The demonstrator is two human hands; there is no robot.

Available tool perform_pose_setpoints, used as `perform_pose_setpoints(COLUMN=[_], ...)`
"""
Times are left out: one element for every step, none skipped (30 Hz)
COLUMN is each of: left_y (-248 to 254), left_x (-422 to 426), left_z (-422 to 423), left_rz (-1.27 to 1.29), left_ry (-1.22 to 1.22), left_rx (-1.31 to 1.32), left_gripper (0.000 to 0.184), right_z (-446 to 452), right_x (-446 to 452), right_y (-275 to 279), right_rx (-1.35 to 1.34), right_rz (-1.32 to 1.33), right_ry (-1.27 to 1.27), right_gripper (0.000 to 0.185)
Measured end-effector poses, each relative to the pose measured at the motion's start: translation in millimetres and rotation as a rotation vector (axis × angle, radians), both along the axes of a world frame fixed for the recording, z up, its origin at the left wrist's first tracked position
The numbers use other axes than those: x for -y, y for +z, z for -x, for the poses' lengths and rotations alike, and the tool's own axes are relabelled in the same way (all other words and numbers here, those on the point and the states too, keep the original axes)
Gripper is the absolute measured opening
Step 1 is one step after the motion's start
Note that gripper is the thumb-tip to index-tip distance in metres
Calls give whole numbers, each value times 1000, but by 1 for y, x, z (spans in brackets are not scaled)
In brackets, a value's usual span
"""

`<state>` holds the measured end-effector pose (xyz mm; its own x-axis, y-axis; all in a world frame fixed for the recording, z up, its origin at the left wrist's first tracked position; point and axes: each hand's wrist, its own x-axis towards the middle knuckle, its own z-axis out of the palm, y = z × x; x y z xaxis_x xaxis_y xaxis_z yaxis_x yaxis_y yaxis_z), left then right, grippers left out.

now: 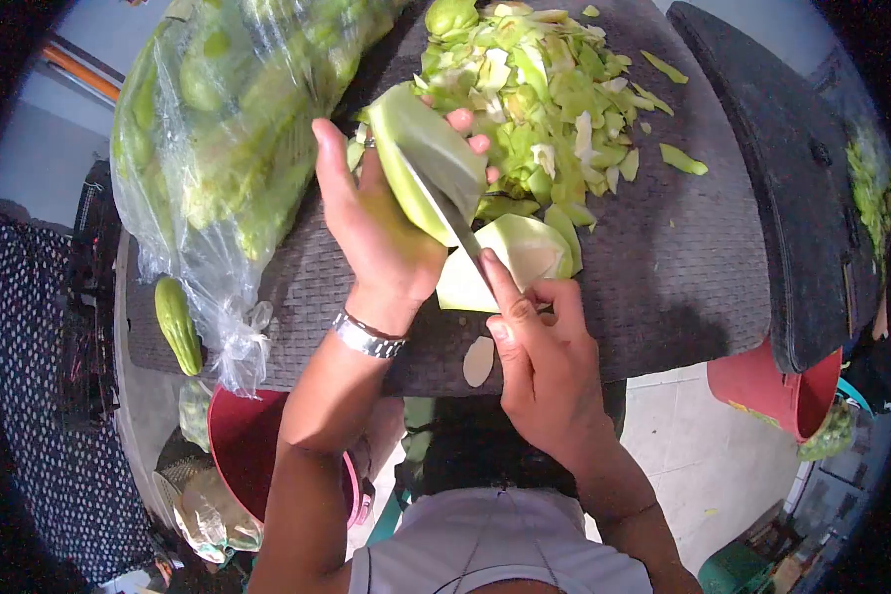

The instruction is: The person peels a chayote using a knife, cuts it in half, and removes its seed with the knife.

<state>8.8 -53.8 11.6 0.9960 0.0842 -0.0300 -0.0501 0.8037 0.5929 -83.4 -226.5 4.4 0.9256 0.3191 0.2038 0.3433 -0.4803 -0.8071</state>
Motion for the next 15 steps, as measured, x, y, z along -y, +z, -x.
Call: perform_pose_setpoints(left_y=[-4, -7, -11, -14, -16, -14, -6, -5, -3, -2, -5, -4, -2, 1, -2], left_x=[2, 4, 6, 6, 6, 8, 8, 9, 9, 8, 6, 4, 3, 2, 0], left_z=[0, -1, 0, -1, -3, -4, 0, -1, -1, -2, -3, -2, 0, 0, -3], left_rz=[-46, -93, -151, -233, -314, -395, -437, -457, -484, -519, -533, -542, -533, -517, -515], left_ry=[0, 2, -24, -23, -23, -25, -40, -45, -46, -43, -45, -56, -80, -106, -132], left_rx=[47, 96, 185, 218, 251, 284, 223, 224, 222, 219, 248, 245, 227, 218, 262], left_gripper=[90, 90, 70, 70, 73, 78, 92, 92, 91, 91, 90, 91, 91, 92, 90], right_z=[0, -1, -2, -3, -4, -6, -8, -9, -10, -11, -13, -13, -15, -19, -22], right_x=[1, 2, 2, 2, 3, 6, 11, 15, 18, 20, 21, 24, 29, 35, 41], right_y=[-4, -6, -3, 1, 4, 5, 5, 5, 8, 11, 11, 10, 11, 11, 11], right_rx=[3, 8, 6, 3, 1, -1, -4, -7, -29, -50, -28, -71, -110, -205, -299], right_rz=[-9, -19, -38, -56, -74, -80, -87, -96, -92, -96, -94, -105, -109, -156, -202], right_ry=[-1, 0, -13, -26, -40, -24, -8, 10, 11, 17, 26, 39, 52, 52, 46], right_gripper=[53, 56, 52, 48, 44, 46, 48, 50, 48, 47, 47, 47, 47, 45, 44])
